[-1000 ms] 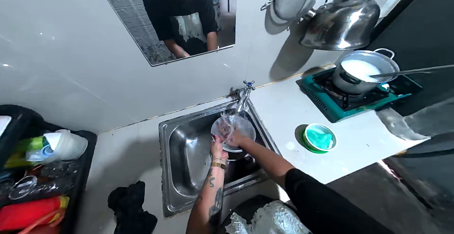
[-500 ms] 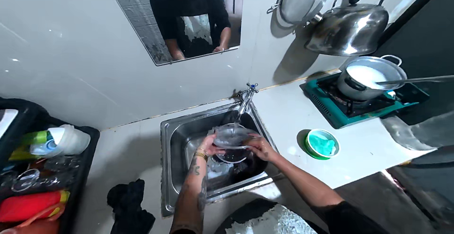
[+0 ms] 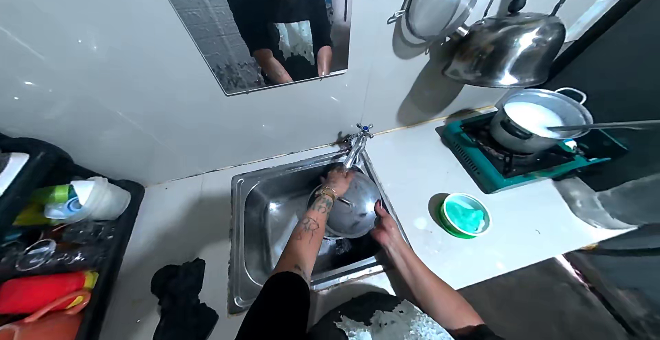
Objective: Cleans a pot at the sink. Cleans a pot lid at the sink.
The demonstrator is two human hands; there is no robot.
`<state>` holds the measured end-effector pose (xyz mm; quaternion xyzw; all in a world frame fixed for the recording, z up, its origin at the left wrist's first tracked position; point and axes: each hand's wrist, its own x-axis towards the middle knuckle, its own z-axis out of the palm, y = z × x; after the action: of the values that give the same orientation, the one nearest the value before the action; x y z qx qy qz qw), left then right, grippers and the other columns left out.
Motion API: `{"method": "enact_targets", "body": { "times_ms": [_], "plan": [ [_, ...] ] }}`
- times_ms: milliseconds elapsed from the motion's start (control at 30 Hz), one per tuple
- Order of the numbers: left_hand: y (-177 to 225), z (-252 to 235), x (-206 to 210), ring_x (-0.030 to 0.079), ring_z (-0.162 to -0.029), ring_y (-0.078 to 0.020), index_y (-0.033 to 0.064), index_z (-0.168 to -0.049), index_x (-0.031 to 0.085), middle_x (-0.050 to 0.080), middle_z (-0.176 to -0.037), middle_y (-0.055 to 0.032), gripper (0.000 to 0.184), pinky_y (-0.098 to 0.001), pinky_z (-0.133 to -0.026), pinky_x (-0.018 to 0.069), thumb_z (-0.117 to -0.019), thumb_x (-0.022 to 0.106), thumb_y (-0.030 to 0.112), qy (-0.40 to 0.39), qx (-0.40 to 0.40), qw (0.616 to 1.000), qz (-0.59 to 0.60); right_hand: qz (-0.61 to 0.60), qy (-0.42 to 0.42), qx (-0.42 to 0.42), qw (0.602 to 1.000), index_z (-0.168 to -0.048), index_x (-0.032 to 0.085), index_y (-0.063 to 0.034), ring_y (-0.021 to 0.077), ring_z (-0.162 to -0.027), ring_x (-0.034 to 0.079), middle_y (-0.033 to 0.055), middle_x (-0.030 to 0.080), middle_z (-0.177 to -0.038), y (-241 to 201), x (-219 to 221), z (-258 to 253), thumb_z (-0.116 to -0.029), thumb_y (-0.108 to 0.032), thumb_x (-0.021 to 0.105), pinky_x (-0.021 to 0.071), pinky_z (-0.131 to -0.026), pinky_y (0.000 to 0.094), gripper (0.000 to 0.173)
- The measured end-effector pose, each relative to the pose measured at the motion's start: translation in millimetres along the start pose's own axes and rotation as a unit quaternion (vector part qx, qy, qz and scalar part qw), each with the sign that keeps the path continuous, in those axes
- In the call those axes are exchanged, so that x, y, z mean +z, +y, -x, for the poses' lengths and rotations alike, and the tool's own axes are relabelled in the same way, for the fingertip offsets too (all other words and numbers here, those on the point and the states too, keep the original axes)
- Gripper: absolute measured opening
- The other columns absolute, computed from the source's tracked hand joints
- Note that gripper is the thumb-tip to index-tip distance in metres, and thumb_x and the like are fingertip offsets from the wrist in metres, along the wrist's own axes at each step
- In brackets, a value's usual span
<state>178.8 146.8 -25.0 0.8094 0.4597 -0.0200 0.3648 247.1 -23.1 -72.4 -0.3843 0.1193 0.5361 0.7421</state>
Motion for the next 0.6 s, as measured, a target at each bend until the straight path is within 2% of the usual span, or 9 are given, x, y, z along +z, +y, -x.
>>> {"method": "enact_targets", "body": {
  "times_ms": [33, 67, 167, 233, 300, 400, 467, 533, 600],
  "plan": [
    [-1.6, -0.2, -1.1, 0.042, -0.144, -0.0403, 0.0051, -0.147, 0.052, 0.050, -0.151, -0.0226, 0.059, -0.0672, -0.117, 0.0264, -0.1090, 0.039, 0.048, 0.023, -0.040, 0.999, 0.003, -0.004, 0.002, 0.004, 1.000, -0.139, 0.046, -0.0118, 0.0197, -0.101, 0.068, 0.0097, 0.066, -0.113, 0.1, 2.2, -1.1, -0.1112, -0.031, 0.039, 0.0585, -0.085, 0.0435, 0.034],
    [-2.5, 2.1, -1.2, 0.040, -0.146, -0.0404, 0.0046, -0.150, 0.049, 0.046, -0.154, -0.0229, 0.062, -0.0657, -0.117, 0.0282, -0.1088, 0.037, 0.050, 0.033, -0.057, 0.998, -0.014, -0.003, 0.004, 0.006, 1.000, -0.137, 0.047, -0.0120, 0.0198, -0.100, 0.068, 0.0095, 0.067, -0.112, 0.9, 5.4, -3.0, -0.1110, -0.031, 0.039, 0.0587, -0.084, 0.0439, 0.034],
    [-9.8, 20.2, -1.2, 0.011, -0.157, -0.0399, 0.0187, -0.162, 0.032, 0.019, -0.170, -0.0176, 0.069, -0.0716, -0.121, 0.0073, -0.1062, 0.037, 0.059, -0.017, 0.028, 0.995, -0.099, 0.002, 0.003, 0.025, 1.000, -0.137, 0.047, -0.0117, 0.0203, -0.101, 0.067, 0.0096, 0.066, -0.113, 7.9, 13.5, -11.8, -0.1109, -0.032, 0.038, 0.0578, -0.084, 0.0445, 0.034],
    [-26.4, 33.8, 1.7, 0.005, -0.159, -0.0367, 0.0270, -0.162, 0.031, 0.016, -0.172, -0.0115, 0.069, -0.0742, -0.119, 0.0001, -0.1032, 0.046, 0.059, -0.008, 0.083, 0.992, -0.091, -0.008, -0.006, 0.036, 0.999, -0.138, 0.047, -0.0116, 0.0205, -0.100, 0.068, 0.0101, 0.067, -0.113, 9.6, 16.6, -16.7, -0.1112, -0.033, 0.037, 0.0585, -0.084, 0.0438, 0.035],
    [-55.0, 43.5, 12.6, 0.016, -0.157, -0.0366, 0.0186, -0.160, 0.038, 0.024, -0.169, -0.0148, 0.064, -0.0684, -0.122, 0.0076, -0.1053, 0.046, 0.051, 0.100, 0.067, 0.993, -0.008, -0.017, -0.009, 0.036, 0.999, -0.138, 0.046, -0.0123, 0.0209, -0.100, 0.068, 0.0104, 0.067, -0.113, 6.7, 20.7, -20.6, -0.1111, -0.033, 0.037, 0.0586, -0.084, 0.0438, 0.036],
    [-83.8, 55.3, 27.1, 0.032, -0.151, -0.0389, -0.0011, -0.157, 0.035, 0.034, -0.161, -0.0274, 0.054, -0.0508, -0.126, 0.0233, -0.1119, 0.035, 0.029, 0.219, -0.031, 0.957, 0.188, -0.003, -0.012, 0.037, 0.999, -0.137, 0.047, -0.0110, 0.0216, -0.099, 0.068, 0.0112, 0.067, -0.111, -3.4, 25.5, -25.6, -0.1108, -0.033, 0.038, 0.0588, -0.083, 0.0446, 0.035],
    [-85.5, 66.0, 28.2, 0.038, -0.148, -0.0380, -0.0083, -0.152, 0.038, 0.040, -0.155, -0.0312, 0.053, -0.0480, -0.123, 0.0268, -0.1139, 0.029, 0.028, 0.209, -0.083, 0.923, 0.312, 0.047, -0.017, 0.042, 0.998, -0.135, 0.049, -0.0100, 0.0217, -0.097, 0.069, 0.0115, 0.068, -0.109, -16.3, 28.4, -29.5, -0.1103, -0.029, 0.040, 0.0594, -0.082, 0.0450, 0.032],
    [-85.3, 73.0, 31.0, 0.040, -0.147, -0.0314, -0.0057, -0.153, 0.038, 0.041, -0.157, -0.0259, 0.052, -0.0449, -0.121, 0.0312, -0.1139, 0.031, 0.028, 0.157, -0.121, 0.864, 0.462, 0.132, -0.005, 0.052, 0.990, -0.130, 0.052, -0.0093, 0.0204, -0.090, 0.069, 0.0105, 0.068, -0.103, -33.6, 31.4, -32.9, -0.1087, -0.024, 0.045, 0.0597, -0.076, 0.0432, 0.026],
    [-81.5, 73.9, 33.2, 0.060, -0.123, -0.0276, 0.0033, -0.146, 0.048, 0.060, -0.139, -0.0187, 0.050, -0.0473, -0.100, 0.0501, -0.1128, 0.033, 0.038, 0.089, -0.187, 0.788, 0.580, 0.230, -0.001, 0.045, 0.972, -0.125, 0.056, -0.0076, 0.0169, -0.081, 0.067, 0.0082, 0.067, -0.095, -51.7, 32.9, -29.8, -0.1067, -0.019, 0.051, 0.0583, -0.069, 0.0376, 0.023]
  ]
}}
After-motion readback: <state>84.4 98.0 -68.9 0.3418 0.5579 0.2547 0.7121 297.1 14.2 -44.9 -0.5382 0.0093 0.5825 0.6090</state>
